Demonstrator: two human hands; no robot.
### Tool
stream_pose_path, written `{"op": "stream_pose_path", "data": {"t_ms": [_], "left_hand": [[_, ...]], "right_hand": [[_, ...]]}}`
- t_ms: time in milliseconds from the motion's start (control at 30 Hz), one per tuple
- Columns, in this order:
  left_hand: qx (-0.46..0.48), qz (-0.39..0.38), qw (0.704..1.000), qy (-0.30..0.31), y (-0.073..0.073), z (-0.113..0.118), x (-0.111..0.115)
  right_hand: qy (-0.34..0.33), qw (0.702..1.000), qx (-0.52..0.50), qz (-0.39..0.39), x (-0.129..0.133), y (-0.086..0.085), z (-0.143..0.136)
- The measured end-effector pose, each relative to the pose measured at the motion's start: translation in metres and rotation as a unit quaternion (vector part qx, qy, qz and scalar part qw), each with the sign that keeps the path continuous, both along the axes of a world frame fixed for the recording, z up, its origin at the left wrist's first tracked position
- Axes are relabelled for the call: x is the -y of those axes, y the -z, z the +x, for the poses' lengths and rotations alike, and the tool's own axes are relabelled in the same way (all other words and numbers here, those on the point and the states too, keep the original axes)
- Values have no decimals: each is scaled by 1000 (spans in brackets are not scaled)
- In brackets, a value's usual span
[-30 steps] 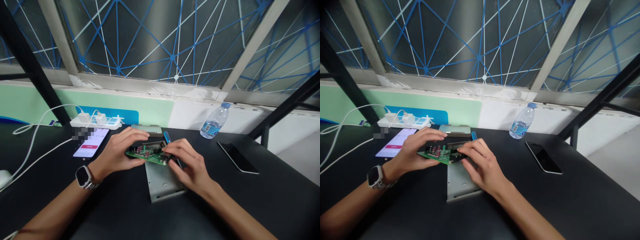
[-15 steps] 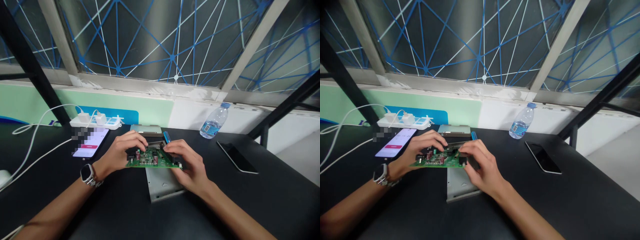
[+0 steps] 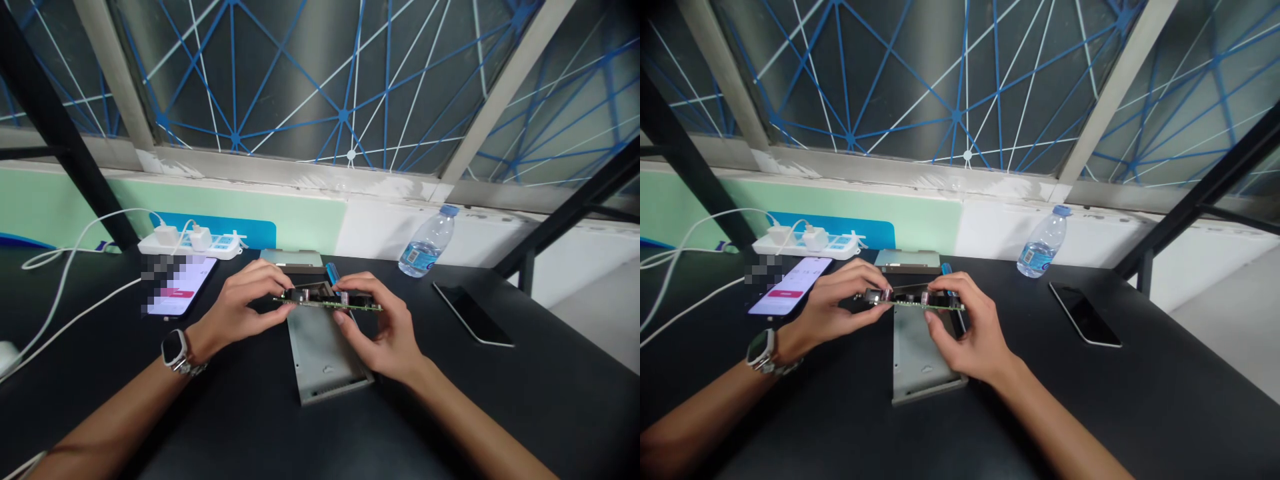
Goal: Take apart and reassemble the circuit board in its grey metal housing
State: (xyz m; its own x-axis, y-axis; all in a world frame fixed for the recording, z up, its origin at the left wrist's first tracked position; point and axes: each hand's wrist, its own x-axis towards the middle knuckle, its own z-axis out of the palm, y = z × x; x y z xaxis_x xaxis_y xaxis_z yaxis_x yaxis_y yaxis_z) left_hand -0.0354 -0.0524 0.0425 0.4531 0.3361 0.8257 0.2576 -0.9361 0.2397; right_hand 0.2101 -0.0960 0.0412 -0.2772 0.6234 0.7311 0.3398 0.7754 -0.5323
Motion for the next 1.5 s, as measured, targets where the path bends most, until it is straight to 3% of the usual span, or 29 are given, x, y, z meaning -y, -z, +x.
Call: {"op": "stream_pose_path", "data": {"t_ms": [467, 767, 900, 1067, 1233, 1500], "left_hand": [[-76, 27, 996, -30, -3, -5, 4], [-109, 53, 991, -47, -3, -2, 3], [-97, 22, 994, -39, -1, -3, 0], [-123, -33, 991, -35, 1, -13, -8], [-92, -42, 994, -29, 1, -19, -13], [-1, -37, 999, -1, 1, -11, -9]], "right_hand": [[35, 995, 75, 47, -3, -5, 1], [-55, 998, 33, 8, -6, 2, 0], [-75, 997, 10, -9, -3, 7, 0], [-92, 995, -9, 26, -4, 7, 1], [-97, 992, -34, 67, -5, 4, 2], [-87, 991, -56, 86, -3, -1, -2]]}}
